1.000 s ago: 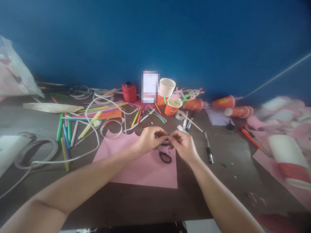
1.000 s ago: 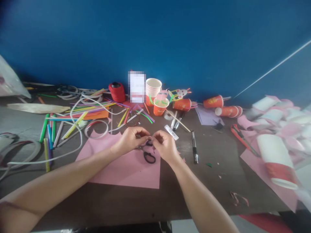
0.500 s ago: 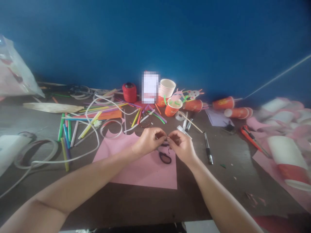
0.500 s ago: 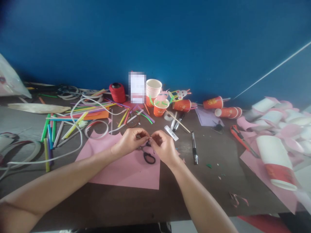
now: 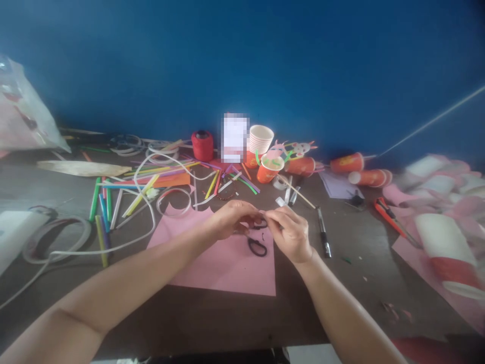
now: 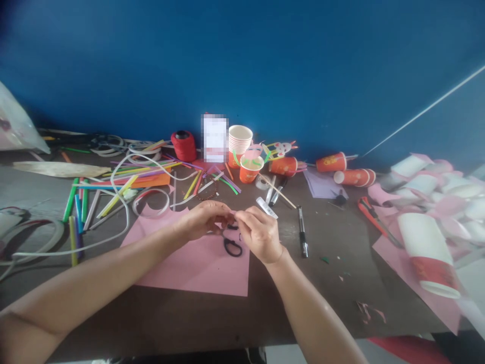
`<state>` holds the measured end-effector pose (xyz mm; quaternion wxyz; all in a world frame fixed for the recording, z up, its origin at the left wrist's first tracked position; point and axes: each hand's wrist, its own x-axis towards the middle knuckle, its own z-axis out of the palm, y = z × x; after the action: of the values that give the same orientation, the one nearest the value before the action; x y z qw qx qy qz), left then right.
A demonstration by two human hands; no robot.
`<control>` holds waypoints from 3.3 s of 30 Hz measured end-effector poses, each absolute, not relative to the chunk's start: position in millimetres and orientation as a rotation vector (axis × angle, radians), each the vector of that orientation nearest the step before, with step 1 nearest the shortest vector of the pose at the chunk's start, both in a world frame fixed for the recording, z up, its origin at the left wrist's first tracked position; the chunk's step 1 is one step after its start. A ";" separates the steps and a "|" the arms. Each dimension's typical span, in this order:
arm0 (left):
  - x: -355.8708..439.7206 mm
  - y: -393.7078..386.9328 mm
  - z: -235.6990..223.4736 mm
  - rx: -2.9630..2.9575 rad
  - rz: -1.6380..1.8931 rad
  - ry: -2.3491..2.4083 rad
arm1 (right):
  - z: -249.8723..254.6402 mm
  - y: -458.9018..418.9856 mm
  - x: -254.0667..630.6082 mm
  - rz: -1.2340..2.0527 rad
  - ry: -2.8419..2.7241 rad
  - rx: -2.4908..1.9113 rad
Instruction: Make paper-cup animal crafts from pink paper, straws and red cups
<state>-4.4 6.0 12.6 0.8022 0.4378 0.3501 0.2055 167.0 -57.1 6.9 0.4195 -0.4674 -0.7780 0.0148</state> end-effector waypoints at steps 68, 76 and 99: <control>-14.9 15.9 33.5 0.654 1.082 0.711 | -9.3 -44.3 165.1 1.066 -1.188 -1.317; -13.2 18.9 18.7 0.652 1.021 0.700 | -4.7 -50.2 156.4 0.924 -1.546 -1.502; -11.8 18.8 13.0 0.601 0.932 0.721 | -1.1 -54.2 158.6 0.915 -1.547 -1.573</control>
<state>-11.8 18.8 13.0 0.7892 0.2792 0.3346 0.4328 158.6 -54.2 -1.1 0.3678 -0.6125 -0.6022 0.3563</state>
